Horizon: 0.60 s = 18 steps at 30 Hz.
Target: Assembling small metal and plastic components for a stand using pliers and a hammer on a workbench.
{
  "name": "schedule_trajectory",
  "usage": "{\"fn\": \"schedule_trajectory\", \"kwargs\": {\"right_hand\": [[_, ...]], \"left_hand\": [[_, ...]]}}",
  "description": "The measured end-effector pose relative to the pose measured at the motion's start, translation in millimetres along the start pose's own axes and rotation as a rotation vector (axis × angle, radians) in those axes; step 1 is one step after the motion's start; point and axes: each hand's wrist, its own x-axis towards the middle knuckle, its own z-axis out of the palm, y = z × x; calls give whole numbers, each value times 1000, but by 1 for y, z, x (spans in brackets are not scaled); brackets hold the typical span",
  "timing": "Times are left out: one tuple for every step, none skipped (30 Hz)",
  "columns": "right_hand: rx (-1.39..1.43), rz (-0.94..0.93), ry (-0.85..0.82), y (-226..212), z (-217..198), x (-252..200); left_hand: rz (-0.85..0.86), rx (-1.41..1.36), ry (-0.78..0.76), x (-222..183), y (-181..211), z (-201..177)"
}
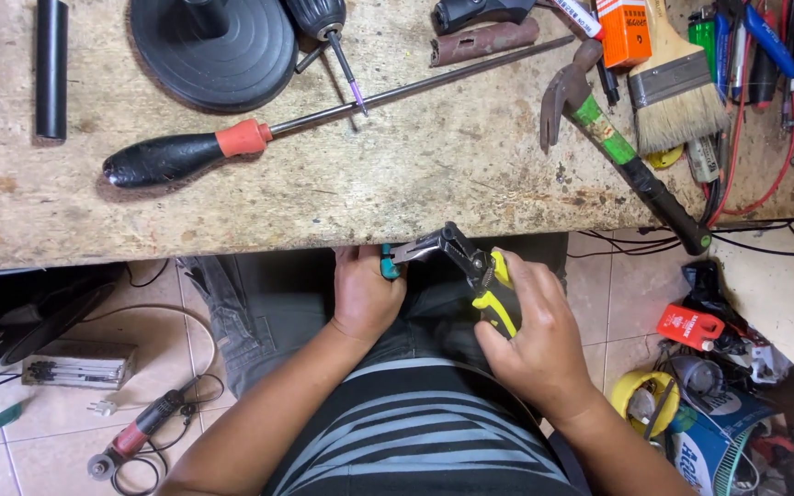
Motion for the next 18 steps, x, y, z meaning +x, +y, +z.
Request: {"fn": "schedule_trajectory", "kwargs": {"right_hand": [[1,-2,1,0,-1,0],[-5,15,-14,1,-2,0],[-11,34,-31,1,-4,-1],[-10,33,-31,0,-4,-1],[15,56,-41,-1,-4,-2],[40,80,-50,-2,-5,-2],[42,82,-49,-4,-5,-3],[70,106,-64,-5,-5,-3],[99,130,-80,-7,-5,-3],[100,133,-79,-6,-4,-3],[95,136,-82,-6,-3,-3],[91,139,-85,-6,-1,-4],[93,142,-85,-6,0,-5],[82,117,-61,-6,0,-6],[70,90,-37,-5,0,-6],[71,92,-35,-6,0,-7],[70,98,-42,-6,0,-7],[68,104,-50,-6,0,-7]], "left_hand": [[1,1,2,0,0,0],[21,34,41,0,-1,1],[40,66,80,0,-1,2],[39,67,81,0,-2,3],[71,102,106,0,-3,3],[103,138,132,1,-5,4],[104,138,129,1,-5,4],[99,136,128,1,-6,4],[93,134,127,0,-7,4],[94,134,123,1,-7,6],[87,146,120,0,-8,7],[79,158,117,-1,-8,8],[81,159,113,-2,-10,9],[80,160,116,-3,-11,10],[81,161,120,-3,-12,12],[83,161,118,-3,-13,12],[76,159,113,-4,-13,12],[68,157,108,-4,-13,12]]}}
